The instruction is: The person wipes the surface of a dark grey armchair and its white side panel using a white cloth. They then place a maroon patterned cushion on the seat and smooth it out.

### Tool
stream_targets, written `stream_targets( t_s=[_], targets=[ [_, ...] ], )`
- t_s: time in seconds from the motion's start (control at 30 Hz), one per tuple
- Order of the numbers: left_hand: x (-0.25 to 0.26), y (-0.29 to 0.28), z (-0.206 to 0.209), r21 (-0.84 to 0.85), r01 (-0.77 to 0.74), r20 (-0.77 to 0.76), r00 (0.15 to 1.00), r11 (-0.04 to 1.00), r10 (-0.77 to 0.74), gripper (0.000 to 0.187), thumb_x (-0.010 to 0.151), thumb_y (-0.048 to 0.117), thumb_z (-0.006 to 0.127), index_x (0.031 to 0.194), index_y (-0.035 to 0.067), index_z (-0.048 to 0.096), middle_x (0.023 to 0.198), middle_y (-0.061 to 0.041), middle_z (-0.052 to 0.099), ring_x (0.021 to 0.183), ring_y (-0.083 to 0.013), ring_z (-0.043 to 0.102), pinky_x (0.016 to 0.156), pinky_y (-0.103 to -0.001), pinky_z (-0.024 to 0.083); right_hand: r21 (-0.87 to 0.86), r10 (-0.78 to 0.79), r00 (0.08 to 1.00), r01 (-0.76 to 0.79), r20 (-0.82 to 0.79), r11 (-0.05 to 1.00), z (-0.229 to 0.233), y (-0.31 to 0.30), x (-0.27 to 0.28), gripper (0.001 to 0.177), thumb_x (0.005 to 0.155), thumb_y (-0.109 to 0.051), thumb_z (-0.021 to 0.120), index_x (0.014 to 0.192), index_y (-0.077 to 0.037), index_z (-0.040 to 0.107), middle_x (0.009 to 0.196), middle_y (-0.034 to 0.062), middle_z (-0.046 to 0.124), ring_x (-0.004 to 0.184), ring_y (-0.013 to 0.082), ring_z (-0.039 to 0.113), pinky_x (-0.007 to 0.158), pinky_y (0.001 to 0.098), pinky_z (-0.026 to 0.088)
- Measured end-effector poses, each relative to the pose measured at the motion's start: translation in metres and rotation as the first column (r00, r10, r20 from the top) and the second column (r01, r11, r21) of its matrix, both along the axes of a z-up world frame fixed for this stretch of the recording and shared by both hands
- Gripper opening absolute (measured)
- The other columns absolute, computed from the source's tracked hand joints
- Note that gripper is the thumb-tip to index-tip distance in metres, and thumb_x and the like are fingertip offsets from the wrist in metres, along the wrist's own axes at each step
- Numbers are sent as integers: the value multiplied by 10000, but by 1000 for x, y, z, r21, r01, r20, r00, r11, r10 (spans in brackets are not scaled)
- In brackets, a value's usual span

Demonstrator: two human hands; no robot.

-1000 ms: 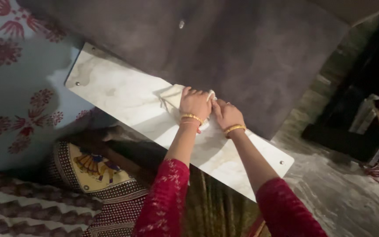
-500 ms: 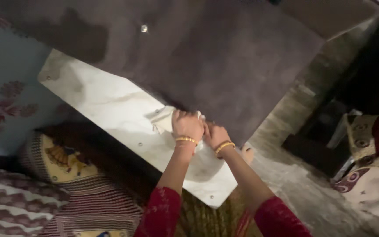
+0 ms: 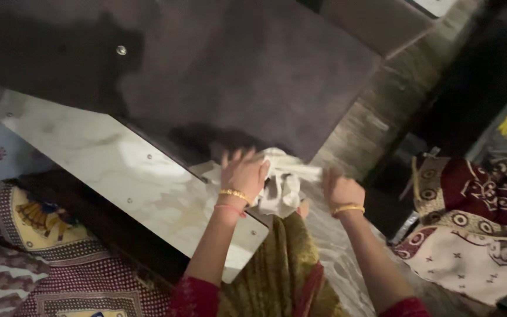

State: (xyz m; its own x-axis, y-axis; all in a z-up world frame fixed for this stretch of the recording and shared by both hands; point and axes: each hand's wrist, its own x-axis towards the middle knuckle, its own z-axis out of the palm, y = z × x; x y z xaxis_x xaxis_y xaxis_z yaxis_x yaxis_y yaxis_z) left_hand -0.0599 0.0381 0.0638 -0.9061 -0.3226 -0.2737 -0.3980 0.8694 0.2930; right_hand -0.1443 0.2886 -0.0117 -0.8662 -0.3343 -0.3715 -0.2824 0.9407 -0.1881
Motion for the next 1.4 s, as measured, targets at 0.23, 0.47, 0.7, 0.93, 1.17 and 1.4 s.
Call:
stream_targets(
  t_s=[0.23, 0.47, 0.7, 0.93, 1.17, 1.4],
  targets=[
    [-20, 45, 14, 28, 124, 72, 989, 992, -125, 431, 998, 351, 543, 1299, 65, 658, 1449, -151, 537, 1364, -336, 455, 1134, -573, 291, -66, 344, 915, -364, -209, 929, 28, 7, -20, 207, 947, -232, 514, 1045, -110, 649, 858, 141, 737, 737, 351, 705, 599, 494, 555],
    [-11, 55, 40, 25, -105, -307, 946, 994, 108, 368, 1020, 293, 557, 1258, 55, 705, 1407, -124, 599, 1309, -359, 509, 1146, -510, 329, 22, 351, 909, -365, 226, 931, 68, 27, -37, 232, 912, -271, 559, 1079, -181, 692, 960, 132, 741, 892, 356, 707, 777, 498, 568],
    [-21, 58, 71, -3, -123, -464, 880, 992, 108, 341, 1039, 301, 549, 1184, 38, 709, 1463, -140, 586, 1300, -390, 536, 1153, -546, 356, -369, 163, 935, -278, -314, 887, 90, 30, -38, 269, 1050, -316, 500, 1074, -116, 678, 922, 182, 739, 898, 420, 703, 834, 529, 554],
    [-66, 64, 102, 283, 224, -575, 818, 933, -22, 672, 735, 230, 737, 1336, -32, 592, 1415, -296, 476, 1258, -505, 469, 1057, -553, 362, -707, -27, 1000, 24, 6, 706, 121, 11, -69, 302, 1062, -284, 539, 1081, -38, 713, 867, 265, 678, 829, 460, 670, 710, 502, 534],
    [-131, 102, 75, 370, 237, -571, 821, 898, 18, 330, 832, 103, 647, 1151, 26, 610, 1310, -208, 631, 1179, -433, 595, 1008, -508, 482, -784, -69, 997, 76, 43, 616, 182, -6, -114, 289, 1034, -294, 557, 1051, -53, 716, 816, 230, 684, 772, 409, 698, 686, 443, 550],
    [-191, 120, 60, 464, 157, -462, 883, 872, 87, 156, 1001, 163, 586, 1062, 19, 576, 1004, -214, 666, 972, -447, 630, 845, -545, 491, -606, -132, 986, 44, -102, 795, 144, 50, -170, 291, 1004, -308, 620, 1056, -30, 687, 943, 243, 704, 892, 440, 676, 767, 492, 537]
  ],
)
